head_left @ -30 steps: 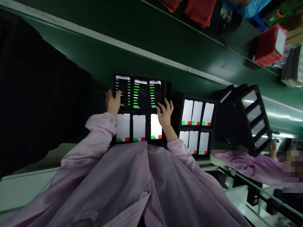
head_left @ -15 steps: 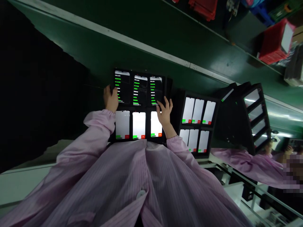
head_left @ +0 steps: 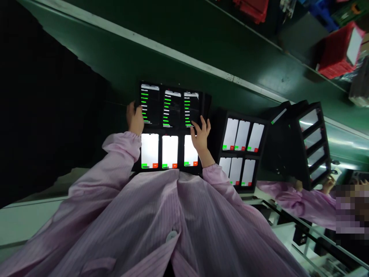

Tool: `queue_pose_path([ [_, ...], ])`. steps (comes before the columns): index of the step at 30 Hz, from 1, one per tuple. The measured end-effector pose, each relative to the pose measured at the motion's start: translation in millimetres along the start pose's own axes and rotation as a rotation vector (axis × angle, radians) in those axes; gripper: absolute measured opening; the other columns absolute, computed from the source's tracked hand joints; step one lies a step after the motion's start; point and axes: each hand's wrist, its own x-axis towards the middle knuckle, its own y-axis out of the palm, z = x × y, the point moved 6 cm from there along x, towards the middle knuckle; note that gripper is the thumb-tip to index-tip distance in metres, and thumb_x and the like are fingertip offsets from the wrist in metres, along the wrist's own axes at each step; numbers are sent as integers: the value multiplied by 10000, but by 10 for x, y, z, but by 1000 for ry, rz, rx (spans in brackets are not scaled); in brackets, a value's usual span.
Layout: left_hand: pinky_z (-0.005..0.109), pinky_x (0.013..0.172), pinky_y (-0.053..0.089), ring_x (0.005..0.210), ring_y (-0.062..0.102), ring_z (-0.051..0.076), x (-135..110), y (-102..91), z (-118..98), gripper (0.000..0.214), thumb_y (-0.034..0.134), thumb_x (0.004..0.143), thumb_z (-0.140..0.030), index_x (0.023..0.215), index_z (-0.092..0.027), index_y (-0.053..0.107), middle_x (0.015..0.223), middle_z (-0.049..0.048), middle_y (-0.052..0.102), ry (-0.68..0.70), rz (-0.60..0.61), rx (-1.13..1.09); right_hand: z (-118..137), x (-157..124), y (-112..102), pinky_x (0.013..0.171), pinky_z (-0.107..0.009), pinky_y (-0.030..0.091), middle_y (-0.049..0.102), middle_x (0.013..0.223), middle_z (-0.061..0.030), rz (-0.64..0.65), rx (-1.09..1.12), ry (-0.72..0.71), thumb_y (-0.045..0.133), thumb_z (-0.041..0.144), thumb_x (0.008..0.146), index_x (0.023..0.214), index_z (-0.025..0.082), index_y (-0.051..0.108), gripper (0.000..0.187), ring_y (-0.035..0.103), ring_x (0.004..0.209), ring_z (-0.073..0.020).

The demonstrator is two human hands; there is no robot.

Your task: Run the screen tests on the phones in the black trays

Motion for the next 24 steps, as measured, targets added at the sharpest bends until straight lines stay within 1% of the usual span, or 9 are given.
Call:
queue_pose_path([
  [5,335,1197,395,1304,573,206,-5,-3,46,344,431,947,-156,1221,-124,636,1336,103,689,26,-13,-78,-25,12,-3,1270,-668,257,457,1640,-101,23,18,36,480,390,1059,1321,251,717,379,200,1602,-361],
  [7,319,1196,400,1315,571,194,-9,1,57,371,429,925,-148,1228,-123,643,1337,81,696,33,-7,-104,20,26,-3,1273,-672,245,442,1652,-98,40,2,32,489,395,1056,1321,257,719,377,176,1611,-369],
  [9,308,1193,409,1328,575,195,-15,1,58,417,438,887,-140,1242,-110,653,1342,81,698,22,-8,-148,141,39,20,1285,-654,233,424,1668,-79,69,-7,-21,503,395,1053,1320,274,724,367,154,1621,-366],
  [12,318,1171,449,1316,604,200,-35,0,63,517,438,817,-126,1284,-115,660,1337,74,715,-35,5,-243,398,46,105,1292,-648,220,396,1689,-34,134,-9,-127,527,407,1049,1347,321,709,360,131,1632,-361],
  [14,341,1157,474,1295,627,204,-59,2,73,560,446,786,-130,1305,-135,658,1325,63,731,-75,37,-301,535,50,167,1285,-673,208,374,1704,-21,172,-14,-148,539,428,1046,1364,332,697,369,117,1635,-377],
  [17,386,1156,489,1274,647,221,-101,14,91,574,507,751,-146,1305,-162,656,1349,65,727,-84,112,-355,634,56,200,1282,-694,188,364,1712,-23,201,-20,-148,537,432,1047,1357,322,703,368,111,1633,-395],
  [20,420,1164,488,1300,642,251,-128,38,120,657,592,680,-140,1333,-189,637,1409,88,696,-65,177,-374,612,37,133,1299,-644,207,409,1686,-27,176,-11,-161,520,405,1053,1332,311,720,356,148,1630,-367],
  [22,425,1174,478,1327,632,263,-129,44,142,724,628,650,-135,1369,-213,617,1429,99,682,-50,182,-358,540,1,59,1301,-606,242,467,1644,-41,136,3,-155,502,395,1059,1315,302,732,357,192,1622,-341],
  [24,425,1179,469,1351,619,267,-118,39,154,738,652,653,-144,1382,-247,611,1422,91,683,-30,164,-333,437,-56,-8,1295,-582,277,516,1600,-68,88,20,-130,488,397,1062,1294,281,746,366,237,1607,-328],
])
